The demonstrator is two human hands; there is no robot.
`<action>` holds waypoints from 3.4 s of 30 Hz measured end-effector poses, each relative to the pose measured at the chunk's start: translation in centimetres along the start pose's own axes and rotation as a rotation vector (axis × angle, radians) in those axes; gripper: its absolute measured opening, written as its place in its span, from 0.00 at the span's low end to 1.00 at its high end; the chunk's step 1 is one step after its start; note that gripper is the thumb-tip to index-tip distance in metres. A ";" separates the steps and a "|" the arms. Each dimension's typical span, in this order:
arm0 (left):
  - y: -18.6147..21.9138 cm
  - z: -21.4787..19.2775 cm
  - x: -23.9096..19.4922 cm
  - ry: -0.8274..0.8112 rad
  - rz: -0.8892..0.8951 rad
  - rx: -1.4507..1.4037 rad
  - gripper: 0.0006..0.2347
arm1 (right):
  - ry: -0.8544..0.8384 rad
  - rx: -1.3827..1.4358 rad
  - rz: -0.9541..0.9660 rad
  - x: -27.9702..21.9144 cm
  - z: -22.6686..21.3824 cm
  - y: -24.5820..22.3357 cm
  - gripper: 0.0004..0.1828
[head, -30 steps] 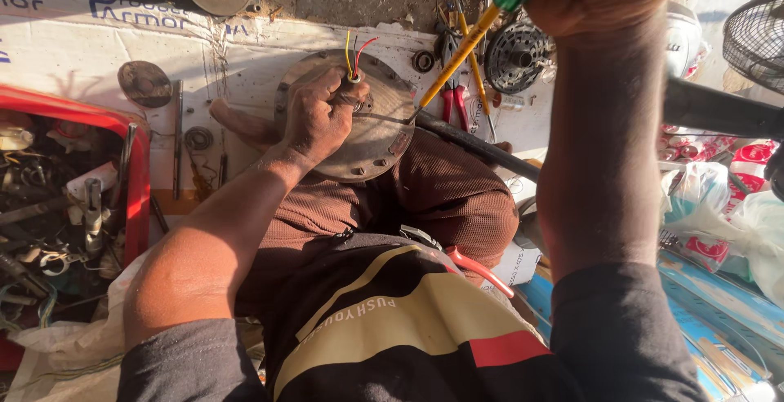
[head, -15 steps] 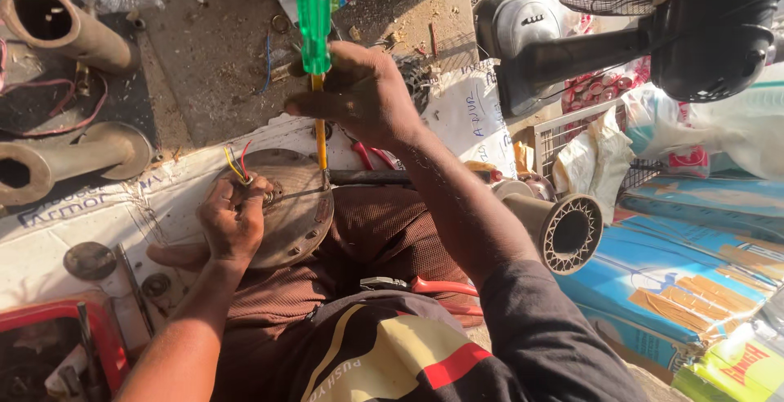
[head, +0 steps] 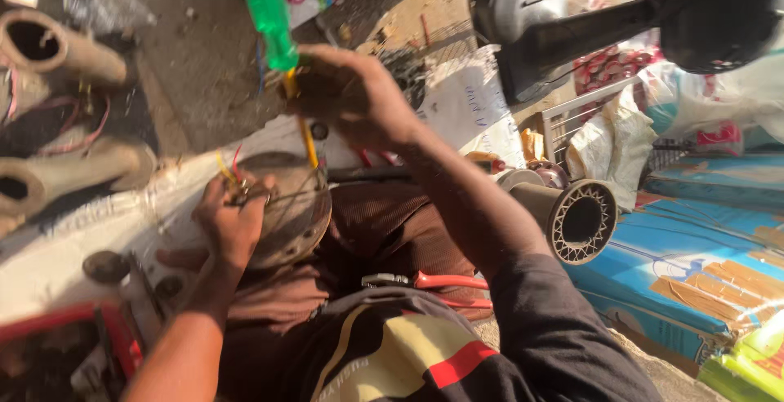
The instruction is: The person disassembles a small electric motor using a screwdriver and hammer. They remove the housing, separate the rotor and stator, and inspect the internal components.
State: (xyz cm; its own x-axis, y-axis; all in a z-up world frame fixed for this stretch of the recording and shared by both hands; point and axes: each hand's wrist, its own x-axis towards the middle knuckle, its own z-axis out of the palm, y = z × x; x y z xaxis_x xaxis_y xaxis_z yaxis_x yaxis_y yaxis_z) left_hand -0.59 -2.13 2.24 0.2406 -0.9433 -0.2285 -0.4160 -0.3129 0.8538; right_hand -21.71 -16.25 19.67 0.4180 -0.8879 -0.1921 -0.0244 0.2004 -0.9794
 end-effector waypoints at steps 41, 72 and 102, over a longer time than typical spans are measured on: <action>-2.5 -0.2 1.2 -0.068 -0.212 0.465 0.54 | 0.340 -0.099 -0.351 -4.8 -5.2 -2.0 0.32; 0.8 -1.7 2.5 -0.212 -0.459 0.505 0.51 | 0.301 -0.530 -0.515 -5.0 -3.7 1.9 0.44; -5.7 1.7 -0.3 0.411 0.017 0.101 0.54 | 0.157 -1.232 -0.137 -1.3 2.2 -9.1 0.18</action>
State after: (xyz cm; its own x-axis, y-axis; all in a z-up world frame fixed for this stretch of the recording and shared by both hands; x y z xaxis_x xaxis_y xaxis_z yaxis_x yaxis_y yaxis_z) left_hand 0.17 -0.31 -3.35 0.5538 -0.8326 0.0082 -0.5020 -0.3261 0.8010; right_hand -20.02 -15.98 29.00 0.3737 -0.9275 -0.0063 -0.8580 -0.3431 -0.3822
